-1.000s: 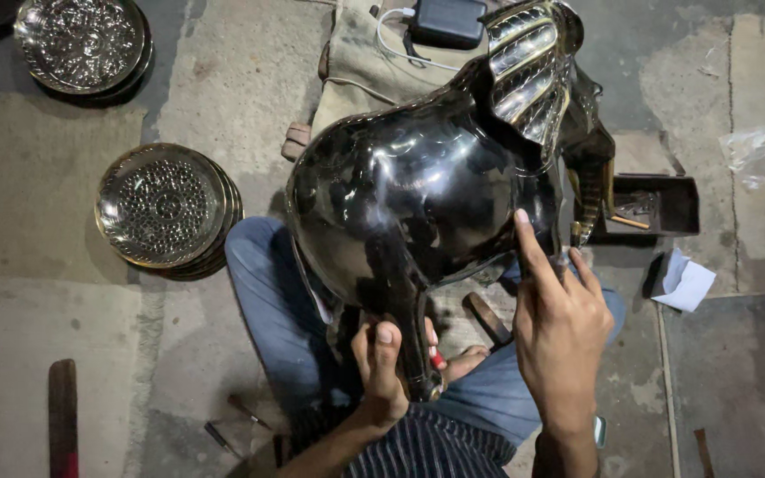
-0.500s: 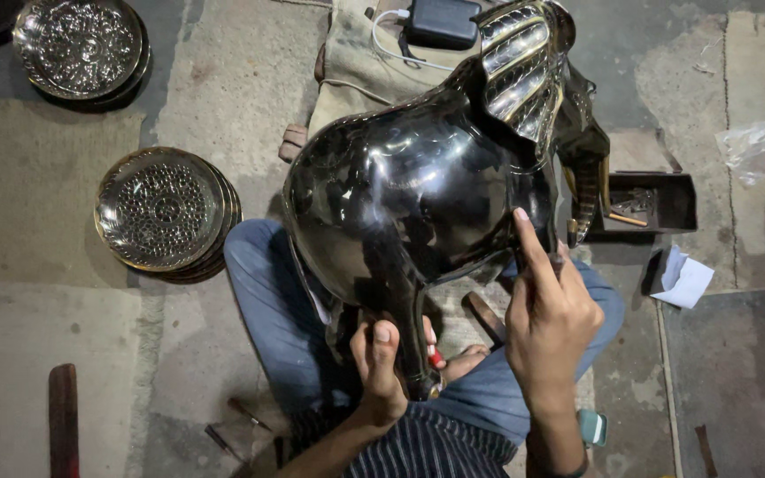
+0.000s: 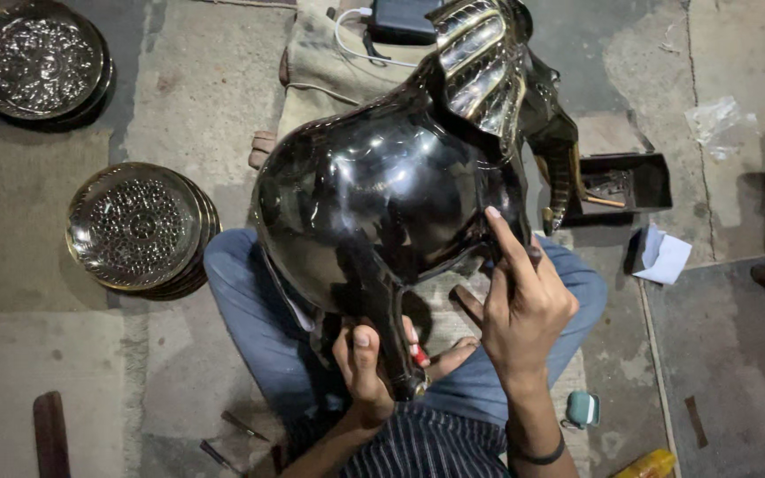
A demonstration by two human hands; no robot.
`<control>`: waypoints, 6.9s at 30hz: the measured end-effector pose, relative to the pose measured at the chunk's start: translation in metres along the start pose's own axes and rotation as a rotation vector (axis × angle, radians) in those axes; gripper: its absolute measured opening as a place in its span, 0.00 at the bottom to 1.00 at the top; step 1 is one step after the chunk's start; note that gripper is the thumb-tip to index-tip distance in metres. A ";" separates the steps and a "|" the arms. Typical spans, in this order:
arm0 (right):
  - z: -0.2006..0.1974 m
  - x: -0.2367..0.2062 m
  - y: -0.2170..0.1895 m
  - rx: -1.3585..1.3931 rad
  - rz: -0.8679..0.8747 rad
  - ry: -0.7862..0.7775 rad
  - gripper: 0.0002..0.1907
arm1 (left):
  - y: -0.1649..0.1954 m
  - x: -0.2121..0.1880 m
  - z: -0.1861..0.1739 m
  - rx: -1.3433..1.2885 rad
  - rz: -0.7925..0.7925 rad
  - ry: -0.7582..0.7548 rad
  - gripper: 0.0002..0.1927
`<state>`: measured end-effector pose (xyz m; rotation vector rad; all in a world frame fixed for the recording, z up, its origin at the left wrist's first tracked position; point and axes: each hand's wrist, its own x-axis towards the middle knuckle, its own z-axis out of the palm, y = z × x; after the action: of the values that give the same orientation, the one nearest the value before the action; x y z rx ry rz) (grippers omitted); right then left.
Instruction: The person sits cross-legged on the floor and uses a small metal tool to polish and refine the surface of a shiny metal elephant statue. They rotate the statue to access different areas, including the back, sides, and legs, while applying the tool to smooth or clean the surface.
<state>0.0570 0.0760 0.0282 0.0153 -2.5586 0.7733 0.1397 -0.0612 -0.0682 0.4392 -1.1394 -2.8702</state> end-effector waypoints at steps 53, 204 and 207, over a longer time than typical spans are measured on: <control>0.001 0.000 0.009 0.049 -0.007 0.021 0.27 | 0.015 0.007 0.016 0.230 0.083 -0.016 0.31; -0.008 -0.008 -0.059 0.045 -0.279 -0.147 0.29 | -0.022 -0.010 -0.019 0.057 0.030 0.092 0.25; -0.002 0.005 -0.077 0.055 -0.475 -0.158 0.23 | -0.038 -0.009 -0.029 0.088 0.067 0.151 0.27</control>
<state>0.0643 0.0132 0.0720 0.6997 -2.5221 0.6718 0.1591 -0.0519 -0.1123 0.5977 -1.2326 -2.6861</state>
